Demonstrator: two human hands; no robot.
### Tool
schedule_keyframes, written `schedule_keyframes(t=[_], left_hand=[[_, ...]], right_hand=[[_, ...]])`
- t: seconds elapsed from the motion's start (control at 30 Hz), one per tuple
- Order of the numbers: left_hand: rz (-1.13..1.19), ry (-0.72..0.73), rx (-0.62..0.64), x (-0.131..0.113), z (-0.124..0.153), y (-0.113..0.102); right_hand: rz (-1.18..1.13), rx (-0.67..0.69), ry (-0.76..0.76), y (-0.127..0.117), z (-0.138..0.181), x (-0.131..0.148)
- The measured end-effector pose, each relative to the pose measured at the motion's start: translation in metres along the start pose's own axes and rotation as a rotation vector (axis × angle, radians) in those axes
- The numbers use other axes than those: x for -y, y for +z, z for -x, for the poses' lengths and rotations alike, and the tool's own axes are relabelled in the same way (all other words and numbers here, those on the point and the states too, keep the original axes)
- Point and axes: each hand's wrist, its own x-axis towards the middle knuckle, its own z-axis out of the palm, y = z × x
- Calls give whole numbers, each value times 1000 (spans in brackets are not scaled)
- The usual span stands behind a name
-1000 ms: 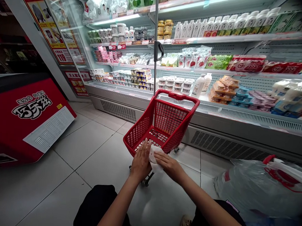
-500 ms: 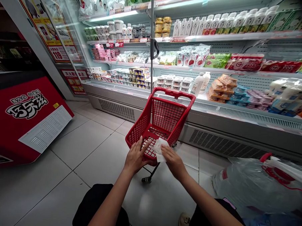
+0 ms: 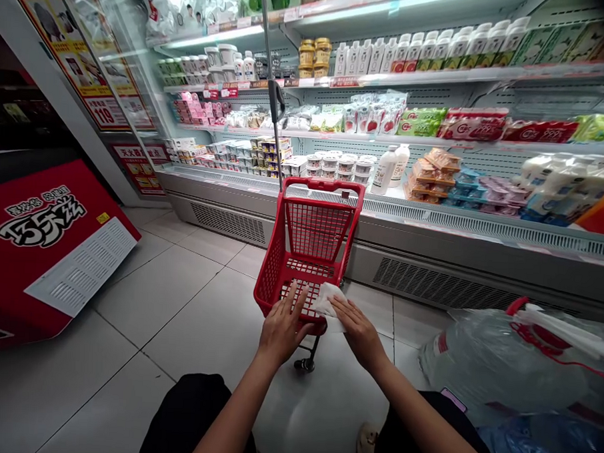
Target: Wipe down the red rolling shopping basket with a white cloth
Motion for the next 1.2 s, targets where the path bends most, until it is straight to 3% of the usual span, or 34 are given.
schedule_keyframes(t=[0.2,0.37,0.57,0.7,0.9,1.07,1.2], left_hand=[[-17,133,52,30,-5,-9],[-90,53,64,45,0,-2],[-146,9,73,36,11,-3],[-161,-29,38,17,17,-3],[-94,-33,-5,-17,13,-4],[-4,166,39,-1,-2,-11],[3,176,7,12,-8,-6]], right_hand=[[-48,-45,65,5,9,-2],[-63,-65,88,9,12,5],[-86,-39,33,12,18,10],[-90,-48,21,6,16,-6],[-112,-30,119,-4,5,-38],[-147,-39,217,-4,1,-51],[-98,-94,250,1,17,-40]])
